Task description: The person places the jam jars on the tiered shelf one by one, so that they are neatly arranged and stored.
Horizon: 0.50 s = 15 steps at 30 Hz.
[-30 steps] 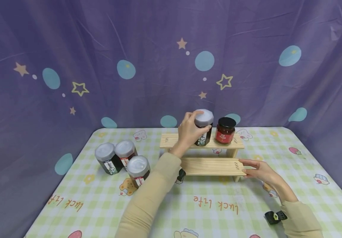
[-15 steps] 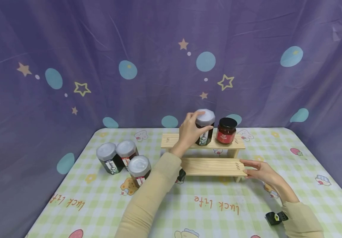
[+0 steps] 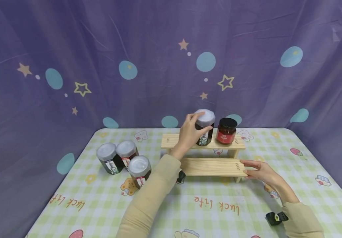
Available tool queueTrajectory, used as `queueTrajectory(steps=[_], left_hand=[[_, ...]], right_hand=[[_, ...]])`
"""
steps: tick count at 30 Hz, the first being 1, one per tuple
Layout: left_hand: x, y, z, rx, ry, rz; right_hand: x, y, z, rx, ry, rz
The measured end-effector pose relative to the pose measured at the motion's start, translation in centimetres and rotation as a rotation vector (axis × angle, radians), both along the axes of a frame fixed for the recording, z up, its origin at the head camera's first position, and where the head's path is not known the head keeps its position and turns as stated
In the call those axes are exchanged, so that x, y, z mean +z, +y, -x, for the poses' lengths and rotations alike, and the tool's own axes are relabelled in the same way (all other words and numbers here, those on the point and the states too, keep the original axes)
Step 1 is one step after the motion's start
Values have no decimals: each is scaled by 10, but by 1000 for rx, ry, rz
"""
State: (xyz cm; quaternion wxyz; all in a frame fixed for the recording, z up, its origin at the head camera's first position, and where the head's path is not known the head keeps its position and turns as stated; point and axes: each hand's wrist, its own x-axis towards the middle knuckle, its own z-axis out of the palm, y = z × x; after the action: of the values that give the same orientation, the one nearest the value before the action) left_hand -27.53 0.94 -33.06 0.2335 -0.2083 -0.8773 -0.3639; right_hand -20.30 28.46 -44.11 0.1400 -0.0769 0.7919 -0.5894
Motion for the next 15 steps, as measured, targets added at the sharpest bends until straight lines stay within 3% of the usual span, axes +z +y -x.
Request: queueTrajectory(steps=[7,15], left_hand=[[-3,-9,-5,-30,54,-46],[-9,-21,-17,-46,175,-126]], right_hand=[[-1,0,1,-3,-8,-6],[1,0,0,3,-6,-4]])
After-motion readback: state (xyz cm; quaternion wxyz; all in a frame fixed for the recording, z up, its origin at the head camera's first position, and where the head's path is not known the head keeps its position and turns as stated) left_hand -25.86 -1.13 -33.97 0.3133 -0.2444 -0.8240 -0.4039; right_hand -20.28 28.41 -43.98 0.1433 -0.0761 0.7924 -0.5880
